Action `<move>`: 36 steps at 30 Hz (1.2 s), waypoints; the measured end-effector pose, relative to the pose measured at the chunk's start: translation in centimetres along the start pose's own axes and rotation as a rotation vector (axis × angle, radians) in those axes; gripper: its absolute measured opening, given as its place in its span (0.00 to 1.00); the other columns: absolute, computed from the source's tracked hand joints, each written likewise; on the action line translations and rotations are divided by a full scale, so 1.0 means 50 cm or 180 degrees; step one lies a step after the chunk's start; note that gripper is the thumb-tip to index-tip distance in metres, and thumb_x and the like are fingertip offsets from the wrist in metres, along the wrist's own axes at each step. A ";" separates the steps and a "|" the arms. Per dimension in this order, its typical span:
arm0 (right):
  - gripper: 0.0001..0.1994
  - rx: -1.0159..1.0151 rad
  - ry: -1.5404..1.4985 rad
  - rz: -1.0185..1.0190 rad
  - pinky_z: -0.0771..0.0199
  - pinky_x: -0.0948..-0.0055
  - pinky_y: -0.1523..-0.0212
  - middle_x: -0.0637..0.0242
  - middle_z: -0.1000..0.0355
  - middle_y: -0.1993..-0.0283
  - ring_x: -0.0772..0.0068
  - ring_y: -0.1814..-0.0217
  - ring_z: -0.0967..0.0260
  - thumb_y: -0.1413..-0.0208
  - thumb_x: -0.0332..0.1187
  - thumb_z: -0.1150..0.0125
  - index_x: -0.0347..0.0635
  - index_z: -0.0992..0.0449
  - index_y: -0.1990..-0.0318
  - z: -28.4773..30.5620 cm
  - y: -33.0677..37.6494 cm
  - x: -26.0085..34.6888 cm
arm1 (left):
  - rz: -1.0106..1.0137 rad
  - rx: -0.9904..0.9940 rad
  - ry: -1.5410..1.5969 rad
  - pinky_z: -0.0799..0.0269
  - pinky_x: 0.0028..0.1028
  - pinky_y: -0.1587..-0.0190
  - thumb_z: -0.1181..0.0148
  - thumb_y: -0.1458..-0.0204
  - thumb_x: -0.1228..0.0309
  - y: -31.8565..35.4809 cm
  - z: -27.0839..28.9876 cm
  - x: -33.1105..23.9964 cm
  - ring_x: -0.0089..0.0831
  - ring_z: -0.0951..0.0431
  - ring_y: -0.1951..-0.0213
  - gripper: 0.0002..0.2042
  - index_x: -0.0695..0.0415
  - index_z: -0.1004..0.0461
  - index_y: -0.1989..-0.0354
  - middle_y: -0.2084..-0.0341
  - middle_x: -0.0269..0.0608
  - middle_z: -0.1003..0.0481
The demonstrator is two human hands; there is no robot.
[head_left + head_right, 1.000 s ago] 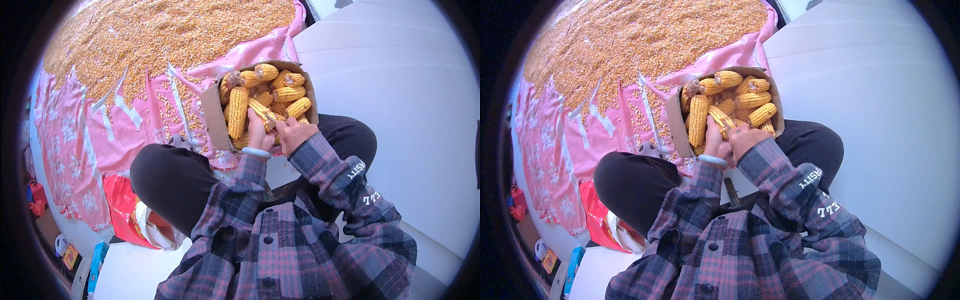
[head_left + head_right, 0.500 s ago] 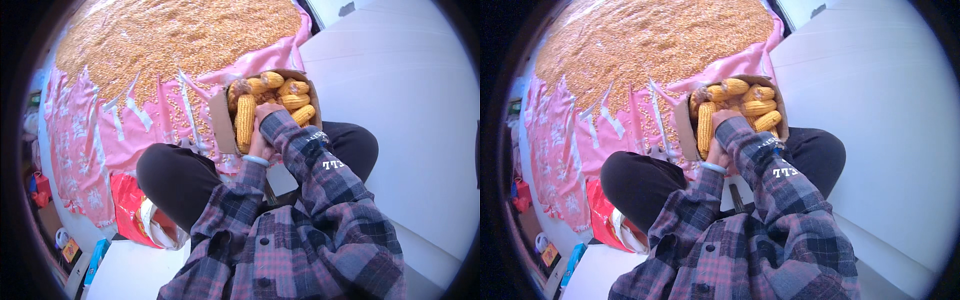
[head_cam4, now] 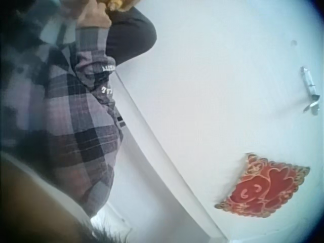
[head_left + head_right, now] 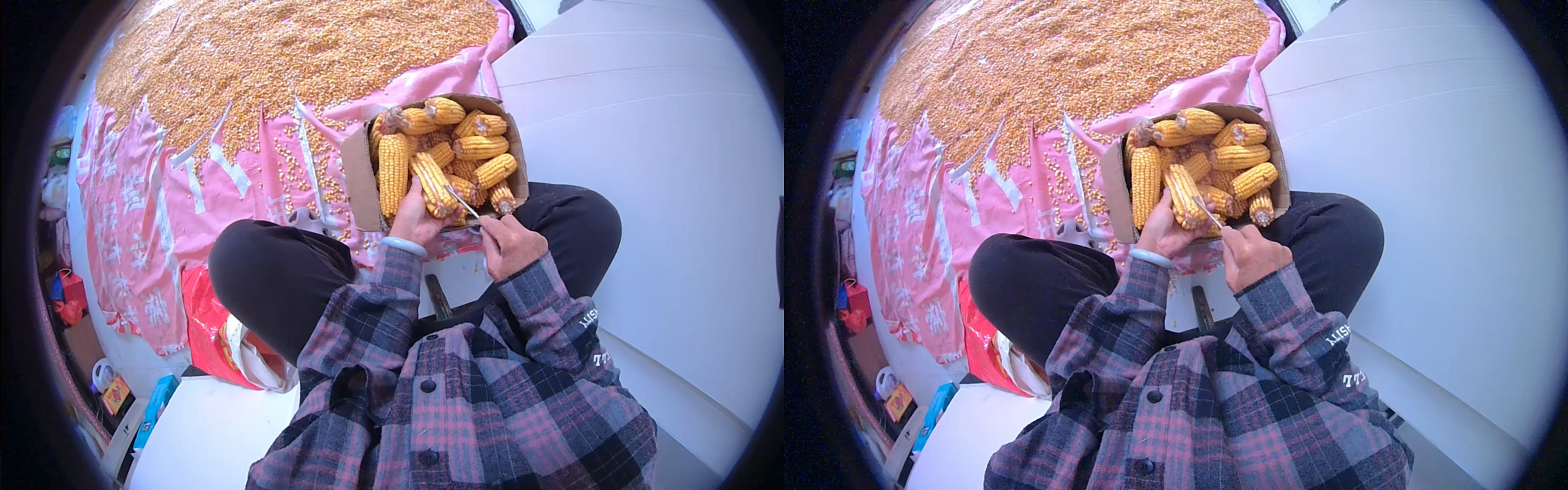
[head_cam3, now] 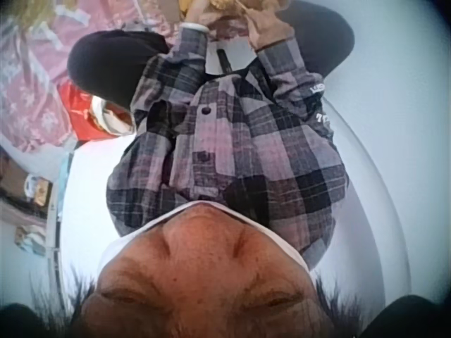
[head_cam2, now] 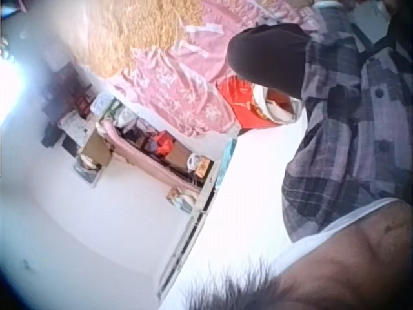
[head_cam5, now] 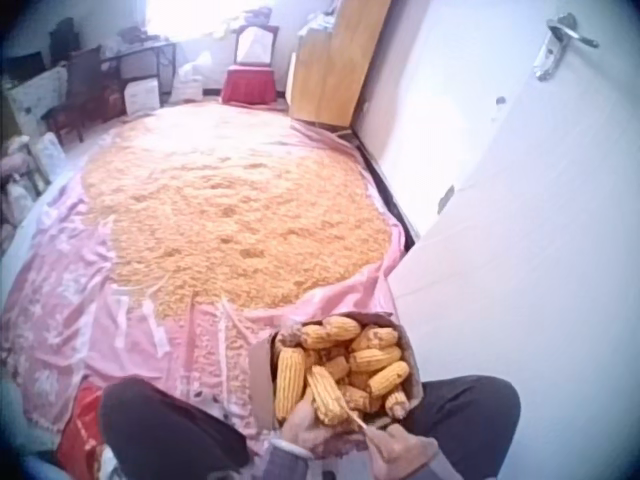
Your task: The person sits cross-legged and shucks corn cobs one by one. They use a knife to loosen kernels and then pull the kernels off by hand, dropping them onto a large pink sack. The cobs are taken from a cardboard box and the shucked cobs are placed back into the box.
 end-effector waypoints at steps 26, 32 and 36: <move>0.08 0.0231 -0.0571 -0.0199 0.26 0.65 0.68 0.58 0.27 0.70 0.56 0.70 0.27 0.52 0.31 0.43 0.42 0.24 0.64 0.024 -0.002 -0.011 | -0.0338 -0.0338 -0.0148 0.33 0.31 0.75 0.63 0.47 0.38 -0.017 -0.001 -0.007 0.29 0.27 0.74 0.25 0.48 0.32 0.63 0.75 0.34 0.26; 0.08 0.0260 -0.0835 -0.0324 0.26 0.65 0.66 0.56 0.26 0.70 0.55 0.68 0.27 0.53 0.32 0.43 0.43 0.22 0.66 0.025 -0.019 -0.023 | -0.0318 -0.0365 -0.0185 0.33 0.31 0.75 0.62 0.48 0.38 -0.020 -0.001 -0.007 0.29 0.27 0.74 0.26 0.48 0.31 0.64 0.76 0.34 0.26; 0.08 0.0338 -0.0715 -0.0234 0.27 0.64 0.65 0.54 0.26 0.73 0.54 0.70 0.27 0.54 0.33 0.42 0.42 0.21 0.68 0.022 -0.032 -0.023 | -0.0334 -0.0408 -0.0226 0.33 0.31 0.75 0.62 0.48 0.38 -0.018 0.000 -0.009 0.29 0.27 0.74 0.25 0.47 0.31 0.64 0.76 0.33 0.26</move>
Point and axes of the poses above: each hand's wrist, its own y-axis away from the middle knuckle, its own z-axis out of the back of the hand, x = y × z, the point moved 4 cm from there along -y, towards the middle knuckle
